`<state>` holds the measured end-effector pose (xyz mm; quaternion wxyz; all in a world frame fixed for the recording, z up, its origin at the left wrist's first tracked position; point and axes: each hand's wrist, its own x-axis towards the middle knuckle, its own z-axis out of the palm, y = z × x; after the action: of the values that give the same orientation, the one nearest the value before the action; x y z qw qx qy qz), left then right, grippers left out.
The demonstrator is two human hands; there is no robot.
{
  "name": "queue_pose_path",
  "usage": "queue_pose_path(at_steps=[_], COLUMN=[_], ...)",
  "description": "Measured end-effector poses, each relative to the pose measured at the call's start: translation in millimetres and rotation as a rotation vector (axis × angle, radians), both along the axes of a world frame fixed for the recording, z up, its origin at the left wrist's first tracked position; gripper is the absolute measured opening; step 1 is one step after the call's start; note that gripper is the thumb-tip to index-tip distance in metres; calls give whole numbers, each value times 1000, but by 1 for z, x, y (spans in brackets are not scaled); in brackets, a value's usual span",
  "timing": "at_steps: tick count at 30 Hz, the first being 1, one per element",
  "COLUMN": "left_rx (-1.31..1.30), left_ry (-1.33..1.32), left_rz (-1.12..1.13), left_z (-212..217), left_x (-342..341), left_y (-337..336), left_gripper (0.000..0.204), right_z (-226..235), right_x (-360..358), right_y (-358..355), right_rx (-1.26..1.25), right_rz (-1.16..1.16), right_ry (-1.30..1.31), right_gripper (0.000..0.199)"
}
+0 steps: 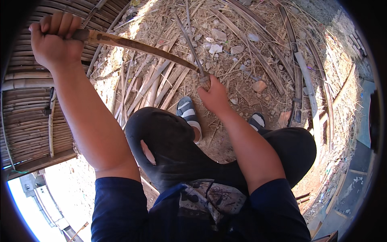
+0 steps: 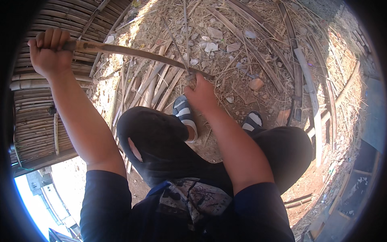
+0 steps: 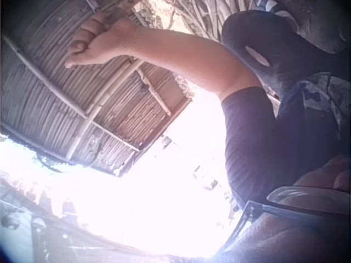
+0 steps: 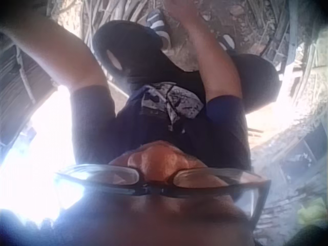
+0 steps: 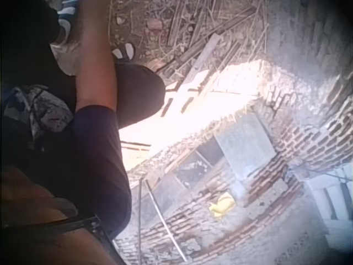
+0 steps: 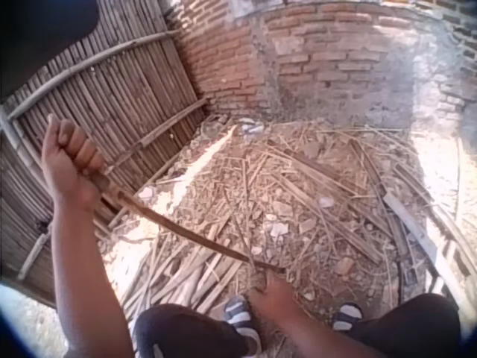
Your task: The person shaves layers from a long piece of bamboo using a large blade, repeatedly scraping the edge of the blade along the bamboo surface.
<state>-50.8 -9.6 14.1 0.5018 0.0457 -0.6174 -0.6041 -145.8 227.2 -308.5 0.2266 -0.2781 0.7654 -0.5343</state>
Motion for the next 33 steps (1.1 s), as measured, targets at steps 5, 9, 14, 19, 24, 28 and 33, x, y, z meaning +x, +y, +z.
queue_pose_path(at_steps=[5,9,14,19,24,28,33], left_rx=[-10,8,5,-33,-37,-27,-38], left_ry=[-18,-2,-9,-27,-26,-31,-30], left_rz=[50,165,162,150,198,163,84], left_z=[6,4,5,8,15,7,18], left_x=[-5,-18,-14,-17,-29,-37,-27], left_y=[2,20,23,32,50,56,54], left_gripper=[39,40,42,41,41,42,42], right_z=[1,-65,-25,28,-80,-83,8], right_x=[21,12,7,14,3,-5,9], right_y=[6,34,21,5,46,36,13], right_rx=[190,393,325,133,427,400,192], right_rz=[81,18,51,136,38,7,40], right_ry=[10,33,-14,43,37,-11,-31], right_gripper=[36,36,37,42,44,38,38])
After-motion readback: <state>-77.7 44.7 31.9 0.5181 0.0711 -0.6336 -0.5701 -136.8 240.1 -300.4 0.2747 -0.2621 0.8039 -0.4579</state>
